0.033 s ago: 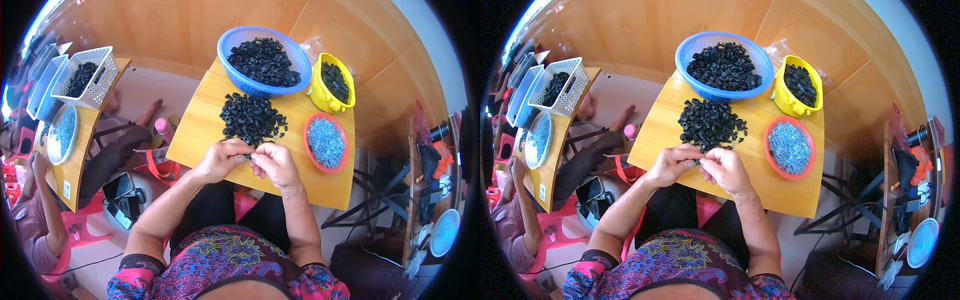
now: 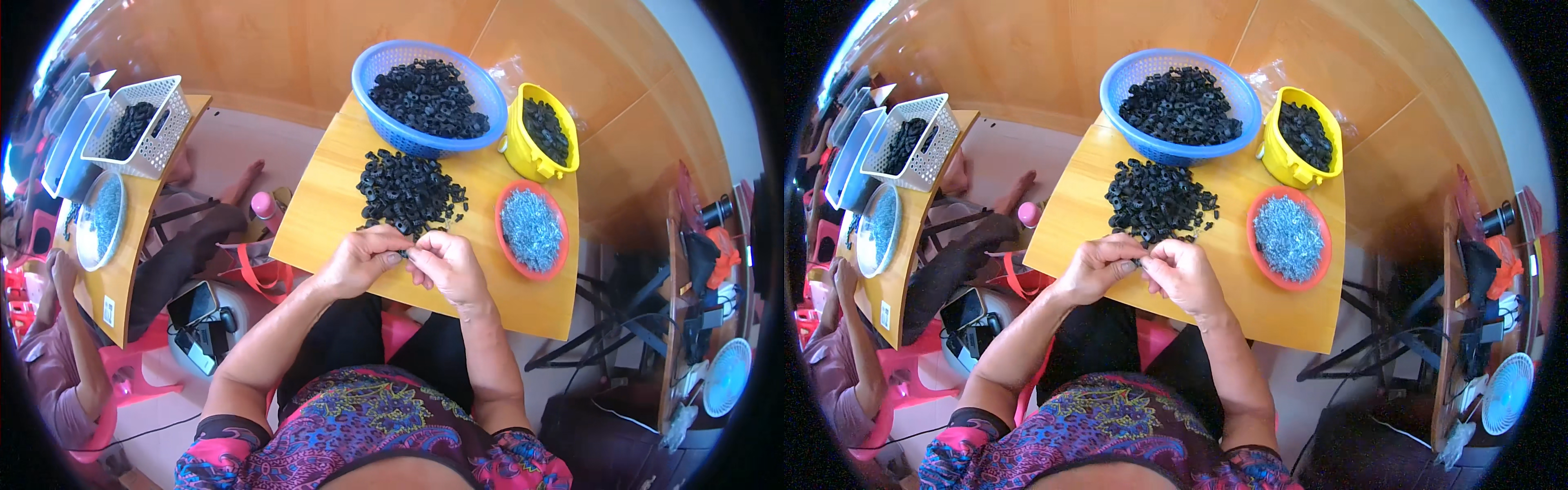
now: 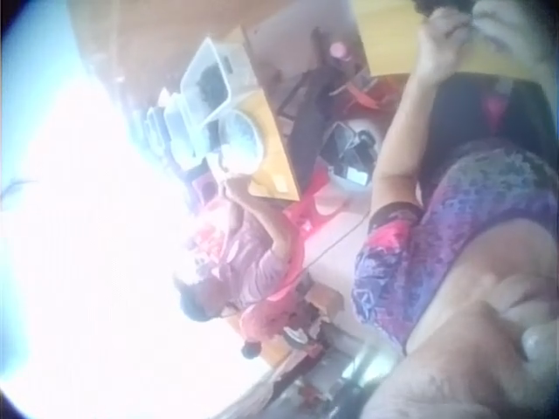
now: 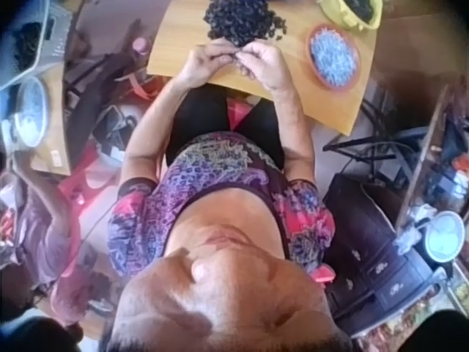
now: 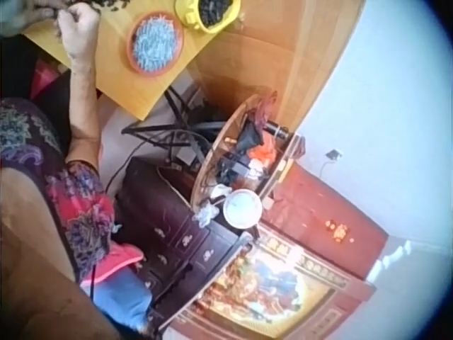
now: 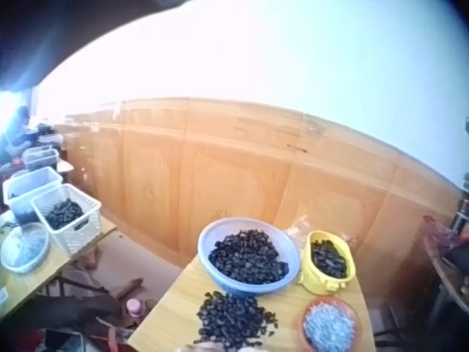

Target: The person assembles plastic components by hand, inserting small metal springs into the plastic pieces and gathering additional parts from containers onto the table.

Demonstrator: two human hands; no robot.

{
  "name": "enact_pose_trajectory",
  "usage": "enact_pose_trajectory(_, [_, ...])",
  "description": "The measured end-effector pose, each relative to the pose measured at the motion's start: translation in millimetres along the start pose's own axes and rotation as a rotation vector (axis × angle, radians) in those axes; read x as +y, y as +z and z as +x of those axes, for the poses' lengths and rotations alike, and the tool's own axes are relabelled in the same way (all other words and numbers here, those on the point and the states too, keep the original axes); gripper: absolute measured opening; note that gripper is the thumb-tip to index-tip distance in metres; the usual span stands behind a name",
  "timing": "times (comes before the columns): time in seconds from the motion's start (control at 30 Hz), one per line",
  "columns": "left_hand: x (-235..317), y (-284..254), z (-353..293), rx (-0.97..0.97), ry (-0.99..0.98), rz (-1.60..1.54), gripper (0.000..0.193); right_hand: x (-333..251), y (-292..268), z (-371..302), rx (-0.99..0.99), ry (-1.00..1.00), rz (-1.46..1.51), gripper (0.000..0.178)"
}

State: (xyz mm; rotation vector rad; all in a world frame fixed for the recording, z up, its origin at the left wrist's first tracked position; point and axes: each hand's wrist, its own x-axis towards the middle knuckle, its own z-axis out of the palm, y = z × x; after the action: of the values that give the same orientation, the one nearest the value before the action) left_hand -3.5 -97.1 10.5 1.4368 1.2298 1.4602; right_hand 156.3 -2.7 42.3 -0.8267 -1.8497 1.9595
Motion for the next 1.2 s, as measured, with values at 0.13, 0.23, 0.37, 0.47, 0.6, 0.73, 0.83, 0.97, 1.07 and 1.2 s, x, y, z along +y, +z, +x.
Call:
enact_pose_trajectory(0.13, [-6.5, 0.7, -0.5, 0.066, -0.150, -0.071, 0.020, 15.6, -12.2, -2.8, 0.096, -0.094, -0.304, 0.026])
enact_pose_trajectory(0.23, [-10.7, -3.0, -1.2, 0.181, -0.294, -0.244, 0.020, 18.8, -35.3, -6.2, 0.355, -0.159, -0.322, 0.025])
enact_pose_trajectory(0.37, [-13.2, -7.9, 4.0, 0.289, -0.317, -0.426, 0.019, 42.2, -69.3, -2.4, 0.554, -0.343, -0.742, 0.012])
enact_pose_trajectory(0.47, [-19.2, -12.7, 3.5, 0.325, -0.322, -0.439, 0.018, 44.9, -68.6, 3.7, 0.547, -0.347, -0.820, 0.009])
enact_pose_trajectory(0.6, [-19.4, -14.0, 2.3, 0.370, -0.325, -0.476, 0.018, 55.2, -67.3, 20.6, 0.510, -0.416, -0.895, 0.016])
enact_pose_trajectory(0.73, [-18.0, -16.3, 3.5, 0.365, -0.332, -0.500, 0.018, 51.9, -61.9, 31.1, 0.461, -0.348, -0.981, 0.020])
enact_pose_trajectory(0.83, [-15.7, -16.8, 3.7, 0.367, -0.352, -0.476, 0.018, 52.8, -61.1, 33.1, 0.452, -0.314, -1.023, 0.017])
enact_pose_trajectory(0.97, [-17.6, -16.2, 5.2, 0.350, -0.331, -0.485, 0.018, 55.7, -65.7, 32.1, 0.469, -0.367, -1.046, 0.012])
enact_pose_trajectory(1.07, [-15.0, -12.9, 7.8, 0.356, -0.364, -0.482, 0.018, 48.2, -68.6, 23.9, 0.605, -0.458, -0.972, 0.010])
enact_pose_trajectory(1.2, [-15.8, -14.0, 4.3, 0.349, -0.321, -0.504, 0.018, 47.3, -70.8, 24.9, 0.488, -0.450, -1.032, 0.017])
